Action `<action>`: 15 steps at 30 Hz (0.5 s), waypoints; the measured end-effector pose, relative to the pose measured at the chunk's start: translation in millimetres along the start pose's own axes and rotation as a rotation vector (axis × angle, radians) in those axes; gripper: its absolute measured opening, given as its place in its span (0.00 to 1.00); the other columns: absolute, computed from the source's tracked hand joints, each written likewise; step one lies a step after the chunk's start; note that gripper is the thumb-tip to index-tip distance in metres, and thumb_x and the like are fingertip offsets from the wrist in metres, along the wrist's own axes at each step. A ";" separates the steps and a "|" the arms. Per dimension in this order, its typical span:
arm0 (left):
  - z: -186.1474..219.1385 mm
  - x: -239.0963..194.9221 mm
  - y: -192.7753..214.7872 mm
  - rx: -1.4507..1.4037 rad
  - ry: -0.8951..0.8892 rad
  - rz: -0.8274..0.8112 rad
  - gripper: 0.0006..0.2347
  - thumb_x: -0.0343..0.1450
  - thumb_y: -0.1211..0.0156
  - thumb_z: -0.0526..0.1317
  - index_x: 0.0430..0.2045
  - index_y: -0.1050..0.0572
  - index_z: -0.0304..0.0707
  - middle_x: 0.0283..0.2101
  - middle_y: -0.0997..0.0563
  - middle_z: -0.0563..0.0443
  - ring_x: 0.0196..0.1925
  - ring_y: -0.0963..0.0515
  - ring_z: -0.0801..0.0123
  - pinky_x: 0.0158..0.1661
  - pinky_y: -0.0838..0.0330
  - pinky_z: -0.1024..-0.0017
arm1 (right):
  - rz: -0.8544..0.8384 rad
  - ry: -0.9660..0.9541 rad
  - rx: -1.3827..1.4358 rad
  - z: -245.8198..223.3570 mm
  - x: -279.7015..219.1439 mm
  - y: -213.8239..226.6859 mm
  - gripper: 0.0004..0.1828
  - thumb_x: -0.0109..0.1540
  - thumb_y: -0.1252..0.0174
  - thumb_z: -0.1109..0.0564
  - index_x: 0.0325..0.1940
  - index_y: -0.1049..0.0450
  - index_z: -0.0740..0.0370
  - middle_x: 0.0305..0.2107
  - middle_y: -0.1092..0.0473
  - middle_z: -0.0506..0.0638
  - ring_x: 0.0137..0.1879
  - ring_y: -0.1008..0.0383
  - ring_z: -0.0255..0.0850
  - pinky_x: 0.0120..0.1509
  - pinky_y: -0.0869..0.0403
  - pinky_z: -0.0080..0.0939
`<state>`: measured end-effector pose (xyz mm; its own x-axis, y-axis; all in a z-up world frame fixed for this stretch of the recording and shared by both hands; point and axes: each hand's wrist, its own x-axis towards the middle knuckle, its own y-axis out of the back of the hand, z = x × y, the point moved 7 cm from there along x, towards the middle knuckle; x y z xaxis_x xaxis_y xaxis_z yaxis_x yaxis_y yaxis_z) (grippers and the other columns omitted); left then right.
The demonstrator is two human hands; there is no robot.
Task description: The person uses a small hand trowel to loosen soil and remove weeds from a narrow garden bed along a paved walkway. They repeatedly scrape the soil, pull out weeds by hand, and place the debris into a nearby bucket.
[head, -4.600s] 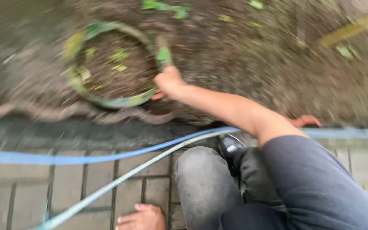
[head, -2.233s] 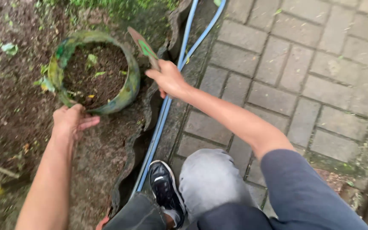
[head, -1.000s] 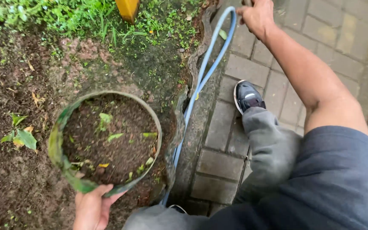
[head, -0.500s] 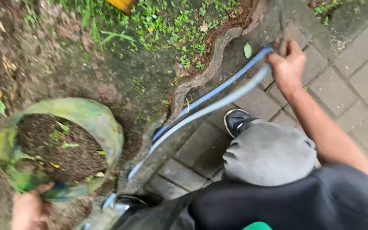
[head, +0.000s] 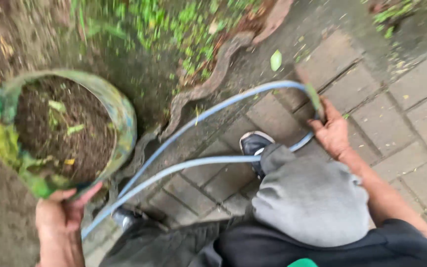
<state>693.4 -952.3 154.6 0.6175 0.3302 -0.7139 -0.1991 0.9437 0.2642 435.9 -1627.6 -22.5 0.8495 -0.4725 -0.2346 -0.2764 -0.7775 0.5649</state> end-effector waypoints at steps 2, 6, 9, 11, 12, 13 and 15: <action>28.7 -27.0 -29.5 0.014 -0.088 -0.066 0.34 0.65 0.58 0.22 0.71 0.43 0.43 0.71 0.42 0.34 0.58 0.26 0.28 0.51 0.36 0.35 | 0.099 -0.025 -0.050 8.9 5.9 6.5 0.38 0.56 0.37 0.60 0.71 0.34 0.72 0.48 0.25 0.63 0.50 0.24 0.50 0.54 0.26 0.47; 47.0 -58.4 -38.5 0.000 -0.116 -0.002 0.26 0.65 0.59 0.23 0.62 0.41 0.28 0.59 0.30 0.33 0.50 0.20 0.26 0.53 0.29 0.36 | 0.191 -0.422 -0.124 47.5 25.7 16.4 0.22 0.62 0.35 0.46 0.48 0.23 0.69 0.38 0.25 0.68 0.44 0.23 0.55 0.53 0.26 0.51; 61.3 -83.0 -74.0 -0.014 -0.080 -0.157 0.30 0.61 0.59 0.22 0.62 0.36 0.33 0.53 0.22 0.40 0.50 0.18 0.39 0.48 0.30 0.32 | 0.302 -0.562 -0.045 69.3 38.3 19.2 0.20 0.63 0.38 0.46 0.45 0.25 0.68 0.36 0.26 0.69 0.44 0.23 0.60 0.53 0.26 0.55; 78.5 -109.4 -119.0 0.004 -0.097 -0.180 0.29 0.61 0.58 0.22 0.60 0.36 0.34 0.50 0.24 0.41 0.48 0.18 0.43 0.48 0.29 0.31 | 0.363 -0.433 -0.135 71.6 46.8 21.5 0.18 0.65 0.38 0.48 0.47 0.25 0.66 0.39 0.27 0.67 0.48 0.24 0.61 0.56 0.27 0.57; 86.9 -123.2 -142.8 0.019 -0.098 -0.196 0.27 0.61 0.57 0.22 0.58 0.35 0.34 0.48 0.25 0.41 0.46 0.18 0.46 0.47 0.29 0.29 | 0.409 -0.307 -0.239 67.4 50.1 24.3 0.15 0.68 0.38 0.50 0.49 0.25 0.65 0.41 0.27 0.65 0.51 0.26 0.63 0.59 0.27 0.59; 99.7 -132.1 -176.3 0.023 -0.120 -0.212 0.27 0.61 0.57 0.22 0.58 0.35 0.34 0.48 0.25 0.41 0.46 0.18 0.46 0.47 0.29 0.29 | 0.433 -0.305 -0.226 59.5 55.2 25.9 0.15 0.68 0.38 0.50 0.49 0.25 0.65 0.41 0.27 0.65 0.51 0.26 0.63 0.59 0.27 0.59; 121.8 -156.5 -250.0 0.032 -0.140 -0.358 0.30 0.58 0.55 0.21 0.58 0.35 0.39 0.45 0.26 0.46 0.44 0.19 0.51 0.47 0.30 0.28 | 0.557 -0.091 -0.308 26.6 68.2 34.3 0.20 0.65 0.39 0.56 0.59 0.28 0.65 0.53 0.32 0.68 0.51 0.28 0.65 0.51 0.27 0.60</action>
<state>739.3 -1242.4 279.2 0.7419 -0.0287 -0.6699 0.0706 0.9969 0.0356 472.4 -1697.5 -40.2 0.5710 -0.8148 0.1007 -0.5119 -0.2574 0.8196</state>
